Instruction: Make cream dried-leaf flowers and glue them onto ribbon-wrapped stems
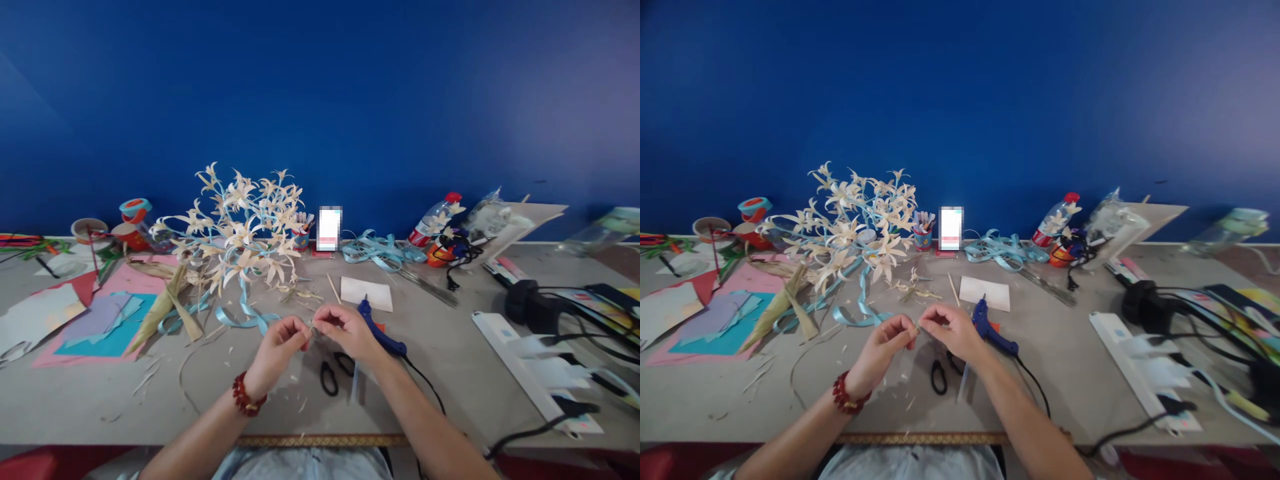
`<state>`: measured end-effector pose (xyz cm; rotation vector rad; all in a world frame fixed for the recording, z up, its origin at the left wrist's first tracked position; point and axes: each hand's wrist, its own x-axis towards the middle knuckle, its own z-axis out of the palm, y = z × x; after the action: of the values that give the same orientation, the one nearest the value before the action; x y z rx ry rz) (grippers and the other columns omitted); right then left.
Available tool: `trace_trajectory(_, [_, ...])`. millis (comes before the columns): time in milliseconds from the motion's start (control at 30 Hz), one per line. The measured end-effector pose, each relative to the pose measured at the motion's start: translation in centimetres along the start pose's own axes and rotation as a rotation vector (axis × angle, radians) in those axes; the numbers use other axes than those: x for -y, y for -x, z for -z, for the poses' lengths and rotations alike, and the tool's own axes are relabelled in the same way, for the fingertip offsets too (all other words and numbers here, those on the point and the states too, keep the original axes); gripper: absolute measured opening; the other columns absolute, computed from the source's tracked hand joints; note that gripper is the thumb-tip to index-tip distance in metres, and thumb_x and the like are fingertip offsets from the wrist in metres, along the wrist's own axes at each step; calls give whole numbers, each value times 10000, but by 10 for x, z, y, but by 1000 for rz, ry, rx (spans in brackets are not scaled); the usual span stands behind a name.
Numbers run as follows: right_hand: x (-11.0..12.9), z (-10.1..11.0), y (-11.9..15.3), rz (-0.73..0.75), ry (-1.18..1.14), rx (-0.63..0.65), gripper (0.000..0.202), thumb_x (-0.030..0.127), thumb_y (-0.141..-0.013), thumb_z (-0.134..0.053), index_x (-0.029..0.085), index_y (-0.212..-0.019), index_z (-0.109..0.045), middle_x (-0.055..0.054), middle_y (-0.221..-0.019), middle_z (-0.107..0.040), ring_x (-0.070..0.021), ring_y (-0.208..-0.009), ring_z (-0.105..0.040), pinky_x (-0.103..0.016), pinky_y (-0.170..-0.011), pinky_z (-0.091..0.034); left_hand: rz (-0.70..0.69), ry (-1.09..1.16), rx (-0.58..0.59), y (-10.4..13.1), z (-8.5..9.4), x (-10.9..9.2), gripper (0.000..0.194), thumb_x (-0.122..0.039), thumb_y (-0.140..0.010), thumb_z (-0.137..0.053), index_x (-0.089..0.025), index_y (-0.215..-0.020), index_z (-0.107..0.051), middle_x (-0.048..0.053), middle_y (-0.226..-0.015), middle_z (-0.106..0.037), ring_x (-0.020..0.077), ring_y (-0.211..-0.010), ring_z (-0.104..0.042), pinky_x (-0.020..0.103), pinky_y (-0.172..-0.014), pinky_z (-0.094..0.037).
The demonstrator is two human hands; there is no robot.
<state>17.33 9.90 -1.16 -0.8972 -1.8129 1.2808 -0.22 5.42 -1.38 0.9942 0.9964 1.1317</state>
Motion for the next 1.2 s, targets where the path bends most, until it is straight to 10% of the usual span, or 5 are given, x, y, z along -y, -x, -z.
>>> trace_trajectory(1200, [-43, -11, -5, -111, -61, -41, 265, 423, -866, -637, 165, -807, -648, 11, -701, -609, -111, -606, -549, -212, -578, -433, 63, -66, -44, -17, 12, 33, 301, -426, -748, -713, -167, -657, -589, -15, -569, -556, 114, -537, -432, 230, -536, -304])
